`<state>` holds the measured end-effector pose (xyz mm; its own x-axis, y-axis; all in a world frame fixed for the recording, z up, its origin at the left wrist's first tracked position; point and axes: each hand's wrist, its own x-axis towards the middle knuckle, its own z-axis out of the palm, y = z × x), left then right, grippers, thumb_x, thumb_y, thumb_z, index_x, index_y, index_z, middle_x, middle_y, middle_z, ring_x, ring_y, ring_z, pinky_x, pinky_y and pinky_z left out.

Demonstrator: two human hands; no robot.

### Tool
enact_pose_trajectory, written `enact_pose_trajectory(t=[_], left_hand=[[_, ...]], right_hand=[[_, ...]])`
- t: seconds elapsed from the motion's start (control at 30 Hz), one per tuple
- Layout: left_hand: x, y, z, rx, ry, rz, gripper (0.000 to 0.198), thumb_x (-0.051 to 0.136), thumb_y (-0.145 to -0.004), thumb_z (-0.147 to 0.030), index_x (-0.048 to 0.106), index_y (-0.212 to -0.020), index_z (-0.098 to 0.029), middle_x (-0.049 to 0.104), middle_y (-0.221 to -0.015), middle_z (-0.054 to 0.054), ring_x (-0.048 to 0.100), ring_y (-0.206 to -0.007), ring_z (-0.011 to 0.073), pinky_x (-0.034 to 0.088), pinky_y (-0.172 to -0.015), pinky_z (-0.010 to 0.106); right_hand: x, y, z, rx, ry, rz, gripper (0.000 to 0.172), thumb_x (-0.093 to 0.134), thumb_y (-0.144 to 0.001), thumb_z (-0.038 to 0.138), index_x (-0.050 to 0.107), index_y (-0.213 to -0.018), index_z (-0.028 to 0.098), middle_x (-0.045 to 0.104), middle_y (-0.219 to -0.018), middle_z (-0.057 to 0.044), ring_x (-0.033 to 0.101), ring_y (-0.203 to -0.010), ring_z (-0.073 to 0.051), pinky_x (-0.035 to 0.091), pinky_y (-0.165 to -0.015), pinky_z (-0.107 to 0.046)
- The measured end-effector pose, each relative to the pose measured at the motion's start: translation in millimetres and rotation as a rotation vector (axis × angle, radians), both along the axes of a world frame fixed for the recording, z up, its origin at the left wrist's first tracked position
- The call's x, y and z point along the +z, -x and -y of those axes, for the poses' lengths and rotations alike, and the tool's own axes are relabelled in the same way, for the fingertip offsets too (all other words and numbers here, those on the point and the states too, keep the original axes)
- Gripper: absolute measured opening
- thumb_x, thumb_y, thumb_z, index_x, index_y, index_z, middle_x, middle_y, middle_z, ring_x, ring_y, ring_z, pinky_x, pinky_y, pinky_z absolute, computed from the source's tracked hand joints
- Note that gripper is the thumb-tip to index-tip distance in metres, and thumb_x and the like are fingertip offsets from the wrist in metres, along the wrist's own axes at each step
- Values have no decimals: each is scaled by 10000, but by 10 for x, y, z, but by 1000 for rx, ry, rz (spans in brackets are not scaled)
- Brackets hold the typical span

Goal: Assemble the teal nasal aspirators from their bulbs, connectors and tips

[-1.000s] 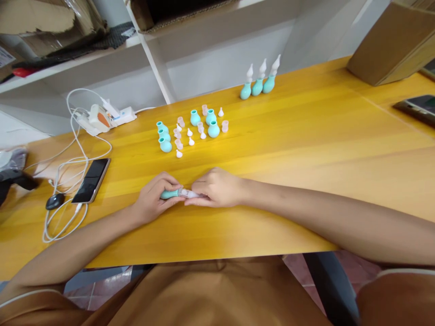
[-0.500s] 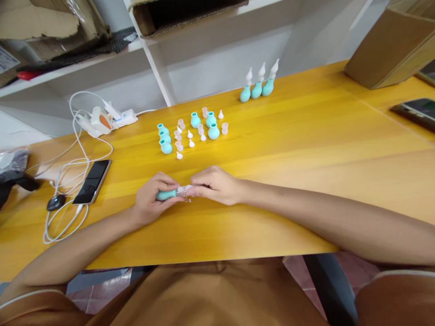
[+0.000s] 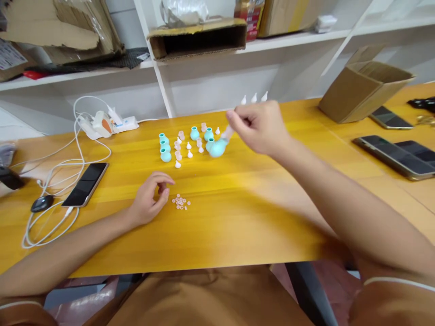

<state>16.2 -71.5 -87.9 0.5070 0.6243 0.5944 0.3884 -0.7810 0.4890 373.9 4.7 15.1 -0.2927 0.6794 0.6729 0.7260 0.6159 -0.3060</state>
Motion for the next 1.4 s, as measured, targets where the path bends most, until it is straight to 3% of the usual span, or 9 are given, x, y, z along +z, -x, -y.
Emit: enact_pose_trajectory(t=[0.07,0.17,0.27,0.33,0.43,0.57,0.87,1.1,1.4], left_hand=[[-9,-10,-8,-30,-9,-61,300,514,-995,-20,605,-1213,-205,662,-1118,62,637,-886,135,531,-760,247],[-4,-15,-9,-98,-57,-138,287,512,-996,-8,625,-1167,-209,689,-1085,59,675,-983,161,547,-838,263],[-3,-7,-12,-164,-127,-190,230,534,-1017,-39,637,-1123,-215,715,-1040,53,680,-943,169,548,-854,284],[-10,-1,-15,-183,-158,-213,201,548,-1029,-60,638,-1113,-219,728,-1032,51,680,-914,169,544,-846,291],[-17,3,-19,-181,-172,-212,181,555,-1043,-76,635,-1117,-221,742,-1036,48,693,-920,168,542,-859,300],[0,-2,-17,-176,-161,-206,177,540,-1056,-80,632,-1116,-218,755,-1044,46,713,-936,162,534,-872,301],[34,-11,-8,-164,-156,-224,149,539,-1078,-102,630,-1100,-218,767,-1038,32,721,-935,155,490,-860,303],[1,-8,-21,-172,-122,-226,145,543,-1079,-112,639,-1102,-218,764,-1052,30,714,-953,159,482,-872,316],[3,-23,-27,-193,-41,-245,179,512,-1058,-90,642,-1088,-209,743,-1068,63,664,-948,186,512,-910,341]], right_hand=[[140,-173,-286,-204,34,217,646,436,-1141,504,638,-672,109,457,-553,21,351,-579,-51,272,-651,-308],[260,-267,-702,-467,148,463,461,506,-1125,387,753,-871,93,744,-825,-130,614,-781,-182,358,-756,-339],[304,-258,-1087,-532,210,603,487,465,-1144,379,784,-1049,24,785,-1103,-259,701,-1033,-285,378,-830,-387],[305,-251,-1323,-542,251,663,579,422,-1153,412,754,-961,-22,764,-1175,-296,705,-1113,-279,362,-830,-394],[284,-267,-1623,-582,324,728,755,292,-1100,533,530,-569,52,726,-1212,-328,674,-1219,-254,325,-817,-410],[258,-319,-1880,-616,389,750,627,151,-935,629,147,-440,245,690,-1236,-337,613,-1314,-290,300,-808,-480],[72,-283,-2011,-633,425,791,505,55,-879,576,23,-460,294,676,-1237,-328,600,-1307,-260,310,-797,-500],[-43,-318,-2052,-659,430,718,561,208,-970,545,103,-494,268,697,-1218,-320,619,-1248,-203,312,-818,-476],[188,-321,-1866,-726,282,664,664,261,-1048,595,279,-514,201,736,-1114,-295,671,-1161,-204,328,-811,-457]])
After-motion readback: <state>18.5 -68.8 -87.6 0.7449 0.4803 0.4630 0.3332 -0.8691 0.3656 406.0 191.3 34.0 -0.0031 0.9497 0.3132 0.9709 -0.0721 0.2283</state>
